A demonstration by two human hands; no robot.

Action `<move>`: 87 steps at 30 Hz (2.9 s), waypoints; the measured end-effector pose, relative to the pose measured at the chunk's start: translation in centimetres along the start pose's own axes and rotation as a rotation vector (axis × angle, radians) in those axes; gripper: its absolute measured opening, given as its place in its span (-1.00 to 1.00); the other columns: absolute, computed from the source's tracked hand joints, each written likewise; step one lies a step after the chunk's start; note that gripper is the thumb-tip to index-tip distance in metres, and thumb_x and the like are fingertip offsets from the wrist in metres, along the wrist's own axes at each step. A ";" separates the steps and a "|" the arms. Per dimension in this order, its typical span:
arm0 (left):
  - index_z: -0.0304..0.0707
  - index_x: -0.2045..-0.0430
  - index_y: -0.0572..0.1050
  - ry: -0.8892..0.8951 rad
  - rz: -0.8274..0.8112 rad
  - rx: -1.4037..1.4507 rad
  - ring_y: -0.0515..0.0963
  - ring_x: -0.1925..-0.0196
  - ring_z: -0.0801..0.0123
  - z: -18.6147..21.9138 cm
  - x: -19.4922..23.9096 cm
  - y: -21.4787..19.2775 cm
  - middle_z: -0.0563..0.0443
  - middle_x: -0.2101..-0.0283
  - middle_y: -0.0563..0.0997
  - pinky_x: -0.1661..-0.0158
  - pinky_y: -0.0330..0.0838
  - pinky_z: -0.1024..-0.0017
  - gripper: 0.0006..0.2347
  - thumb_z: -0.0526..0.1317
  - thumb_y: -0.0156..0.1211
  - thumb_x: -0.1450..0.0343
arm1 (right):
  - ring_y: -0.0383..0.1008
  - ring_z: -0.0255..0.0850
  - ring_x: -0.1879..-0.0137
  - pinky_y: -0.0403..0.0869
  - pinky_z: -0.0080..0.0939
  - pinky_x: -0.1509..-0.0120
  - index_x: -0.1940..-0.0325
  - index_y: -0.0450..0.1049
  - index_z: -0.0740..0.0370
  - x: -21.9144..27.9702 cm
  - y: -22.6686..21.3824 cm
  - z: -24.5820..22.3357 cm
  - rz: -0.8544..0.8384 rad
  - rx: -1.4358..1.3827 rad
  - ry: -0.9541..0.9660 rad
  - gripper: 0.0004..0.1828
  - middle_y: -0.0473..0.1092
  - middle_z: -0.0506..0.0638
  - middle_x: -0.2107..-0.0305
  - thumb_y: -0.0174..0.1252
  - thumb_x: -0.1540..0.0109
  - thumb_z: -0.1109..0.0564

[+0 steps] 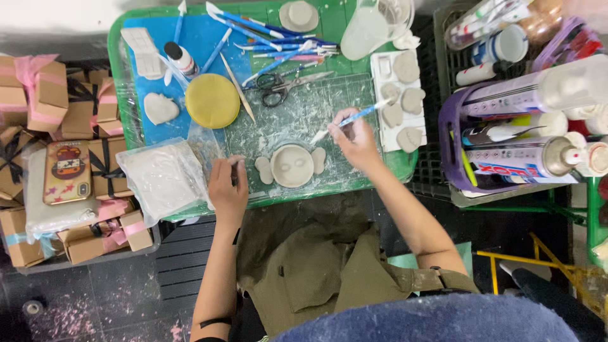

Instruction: The person shapes and carves a clay object on a work surface using their hands and a small pointed tool.

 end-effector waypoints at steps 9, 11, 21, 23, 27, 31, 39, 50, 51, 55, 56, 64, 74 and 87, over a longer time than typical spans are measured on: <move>-0.39 0.37 0.51 -0.078 0.001 0.183 0.49 0.41 0.28 -0.5 0.1 0.4 -0.08 0.39 0.47 0.37 0.39 0.40 -0.91 -0.38 0.34 -0.44 | 0.46 -0.43 0.13 0.48 -0.39 0.05 0.00 0.37 0.26 1.8 2.0 -0.3 0.115 0.143 -0.097 -0.84 0.43 -0.06 0.22 0.17 -0.35 0.27; -0.40 0.35 0.50 -0.107 -0.001 0.195 0.49 0.39 0.30 -0.5 0.3 0.4 -0.08 0.38 0.47 0.36 0.40 0.41 -0.92 -0.40 0.32 -0.45 | 0.42 -0.42 0.22 0.46 -0.42 0.10 -0.06 0.40 0.27 2.6 1.5 0.3 0.164 0.033 -0.109 -0.84 0.44 -0.06 0.21 0.10 -0.40 0.23; -0.37 0.42 0.48 0.012 -0.037 0.105 0.48 0.35 0.15 -0.9 0.5 0.0 -0.10 0.39 0.50 0.31 0.35 0.29 -0.88 -0.37 0.34 -0.45 | 0.37 -0.44 0.30 0.33 -0.46 0.29 -0.04 0.39 0.25 6.8 -0.2 3.1 0.304 -0.155 0.005 -0.89 0.45 -0.05 0.25 0.05 -0.43 0.22; -0.40 0.38 0.51 -0.057 -0.057 0.166 0.49 0.39 0.21 -0.2 0.4 -0.2 -0.11 0.39 0.51 0.35 0.36 0.33 -0.91 -0.37 0.33 -0.44 | 0.38 -0.43 0.23 0.39 -0.42 0.15 -0.03 0.34 0.26 6.6 0.0 2.8 0.247 -0.106 -0.139 -0.83 0.39 -0.06 0.24 0.14 -0.39 0.32; -0.38 0.42 0.52 -0.040 -0.030 0.203 0.50 0.43 0.24 0.0 -0.1 -0.2 -0.08 0.43 0.53 0.37 0.37 0.36 -0.91 -0.35 0.33 -0.43 | 0.33 -0.47 0.29 0.35 -0.45 0.24 0.03 0.32 0.22 5.6 -0.5 1.2 0.354 -0.103 -0.135 -0.84 0.38 -0.10 0.25 0.13 -0.38 0.35; -0.38 0.46 0.50 -0.097 -0.059 0.244 0.52 0.48 0.27 -1.0 0.7 0.0 -0.06 0.47 0.52 0.40 0.38 0.38 -0.86 -0.33 0.33 -0.44 | 0.28 -0.49 0.33 0.28 -0.49 0.29 -0.01 0.27 0.15 5.3 0.1 0.5 0.346 -0.201 -0.122 -0.78 0.34 -0.15 0.33 0.15 -0.39 0.33; -0.43 0.33 0.53 -0.067 -0.041 0.219 0.53 0.41 0.21 -0.5 0.5 -0.4 -0.09 0.42 0.55 0.33 0.37 0.35 -0.95 -0.39 0.19 -0.51 | 0.36 -0.42 0.41 0.29 -0.45 0.36 0.02 0.37 0.23 3.5 -1.7 -0.1 0.404 -0.098 0.066 -0.91 0.54 -0.03 0.28 0.08 -0.39 0.22; -0.37 0.32 0.59 -0.179 -0.038 0.198 0.54 0.39 0.20 -1.3 0.8 0.3 -0.12 0.36 0.58 0.32 0.41 0.35 -0.97 -0.38 0.30 -0.47 | 0.38 -0.33 0.37 0.36 -0.24 0.30 0.04 0.43 0.22 -4.0 5.1 -6.2 -0.329 0.342 -0.130 -0.88 0.49 -0.04 0.37 0.10 -0.40 0.13; -0.35 0.23 0.57 -0.059 -0.008 0.150 0.55 0.25 0.14 -0.9 0.4 0.2 -0.12 0.26 0.59 0.19 0.43 0.29 -0.94 -0.39 0.28 -0.47 | 0.38 -0.33 0.37 0.36 -0.24 0.30 0.04 0.43 0.22 -5.2 6.2 -6.9 -0.333 0.339 -0.126 -0.88 0.49 -0.04 0.37 0.10 -0.40 0.13; -0.23 0.08 0.56 0.106 -0.046 0.019 0.54 0.06 0.10 0.4 -0.4 -0.7 -0.07 0.08 0.57 0.03 0.44 0.22 -0.78 -0.41 0.27 -0.40 | 0.52 -0.01 0.31 0.44 0.00 0.22 0.03 0.43 0.24 -8.2 11.0 -8.3 -0.599 0.613 -0.262 -0.76 0.50 0.09 0.40 0.08 -0.39 0.01; -0.23 0.08 0.56 0.099 -0.048 0.018 0.54 0.06 0.10 0.5 -0.4 -0.8 -0.07 0.08 0.57 0.03 0.44 0.22 -0.78 -0.41 0.27 -0.40 | 0.50 0.12 0.31 0.41 0.11 0.24 0.05 0.45 0.24 -8.4 11.8 -8.3 -0.663 0.729 -0.228 -0.73 0.49 0.14 0.43 0.08 -0.36 -0.02; -0.24 0.12 0.62 0.078 -0.162 0.050 0.43 0.26 0.19 -0.2 -0.6 -0.7 -0.05 0.04 0.52 0.19 0.39 0.26 -0.76 -0.36 0.40 -0.34 | 0.48 0.16 0.34 0.38 0.17 0.26 0.06 0.44 0.29 -8.9 12.9 -7.2 -0.776 0.902 -0.112 -0.69 0.45 0.16 0.50 0.06 -0.37 -0.03; -0.26 0.14 0.63 0.081 -0.116 0.077 0.45 0.26 0.20 -0.2 -0.5 -0.6 -0.05 0.04 0.53 0.18 0.40 0.28 -0.77 -0.36 0.41 -0.34 | 0.49 0.16 0.27 0.37 0.16 0.22 0.01 0.43 0.23 -8.7 12.6 -6.8 -0.762 0.784 -0.183 -0.73 0.46 0.15 0.47 0.08 -0.34 0.00; -0.26 0.15 0.63 0.075 -0.128 0.082 0.45 0.27 0.23 0.0 -0.7 -0.8 -0.03 0.05 0.53 0.19 0.39 0.29 -0.78 -0.36 0.41 -0.34 | 0.47 0.17 0.26 0.36 0.18 0.21 0.03 0.41 0.22 -8.4 12.4 -6.6 -0.769 0.811 -0.184 -0.73 0.43 0.15 0.50 0.09 -0.37 -0.03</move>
Point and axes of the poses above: each hand's wrist, its own x-axis away from the middle knuckle, its own y-axis out of the palm, z = x × y, the point moved 1 cm from there along -x, towards the middle knuckle
